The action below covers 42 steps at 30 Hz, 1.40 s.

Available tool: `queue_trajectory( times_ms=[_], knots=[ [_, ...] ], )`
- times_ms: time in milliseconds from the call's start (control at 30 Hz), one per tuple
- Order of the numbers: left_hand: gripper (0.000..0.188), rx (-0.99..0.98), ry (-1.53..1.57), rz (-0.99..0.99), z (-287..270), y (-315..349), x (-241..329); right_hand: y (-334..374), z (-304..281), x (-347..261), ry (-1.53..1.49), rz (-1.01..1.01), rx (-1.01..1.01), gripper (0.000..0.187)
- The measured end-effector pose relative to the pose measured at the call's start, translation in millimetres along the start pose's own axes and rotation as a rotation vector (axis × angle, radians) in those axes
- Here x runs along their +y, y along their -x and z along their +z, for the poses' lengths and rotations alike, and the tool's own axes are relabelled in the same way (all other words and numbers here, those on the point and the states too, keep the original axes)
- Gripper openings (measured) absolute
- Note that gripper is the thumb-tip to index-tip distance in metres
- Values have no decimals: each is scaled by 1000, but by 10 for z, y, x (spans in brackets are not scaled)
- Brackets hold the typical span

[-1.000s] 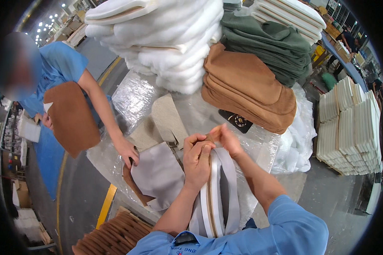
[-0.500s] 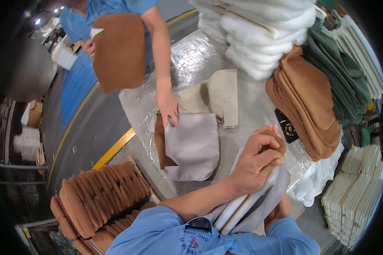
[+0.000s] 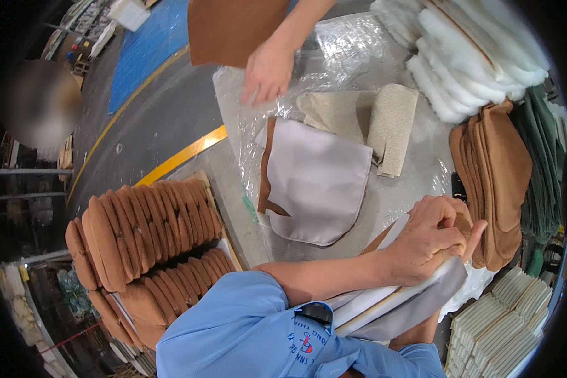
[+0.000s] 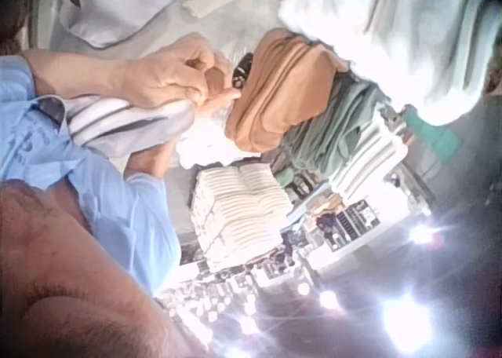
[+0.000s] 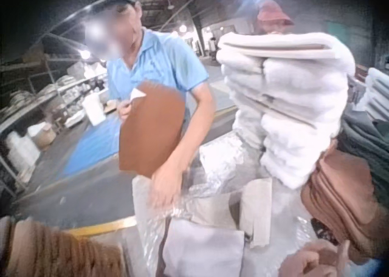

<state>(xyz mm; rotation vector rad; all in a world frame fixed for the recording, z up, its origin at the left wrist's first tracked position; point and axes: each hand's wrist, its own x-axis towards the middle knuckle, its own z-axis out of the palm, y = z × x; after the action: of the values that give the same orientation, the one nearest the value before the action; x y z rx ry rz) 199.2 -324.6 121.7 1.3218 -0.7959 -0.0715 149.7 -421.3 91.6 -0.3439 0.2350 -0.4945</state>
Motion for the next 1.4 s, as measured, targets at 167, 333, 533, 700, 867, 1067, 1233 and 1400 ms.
queue_trajectory(
  times_ms=[167, 333, 533, 700, 867, 1067, 1233, 1400],
  knots=[
    [20, 51, 10, 2, -67, -25, 60, 83, 217, 3, 495, -97, -32, 38],
    [14, 38, -6, -5, -167, 21, 24, 99, 246, 24, 894, -276, -2, 43],
    [6, -11, 18, 43, -176, 96, -51, 228, 76, -188, 1077, -288, -1, 37],
    [14, -140, -82, -97, -205, 25, -290, -43, -31, -135, 1000, -108, 13, 51],
    [33, -21, 150, -273, -239, 13, -250, 49, 56, -218, 863, -52, -185, 72],
    [44, -280, 122, -240, -346, -150, -337, 298, 177, -313, 1173, -247, -217, 84],
    [38, -420, 82, -222, -320, -333, -402, 312, 216, -433, 1364, -222, -53, 74],
    [31, -478, 146, -402, -213, -375, -496, 309, 420, -743, 1600, -26, 80, 41]
  ],
)
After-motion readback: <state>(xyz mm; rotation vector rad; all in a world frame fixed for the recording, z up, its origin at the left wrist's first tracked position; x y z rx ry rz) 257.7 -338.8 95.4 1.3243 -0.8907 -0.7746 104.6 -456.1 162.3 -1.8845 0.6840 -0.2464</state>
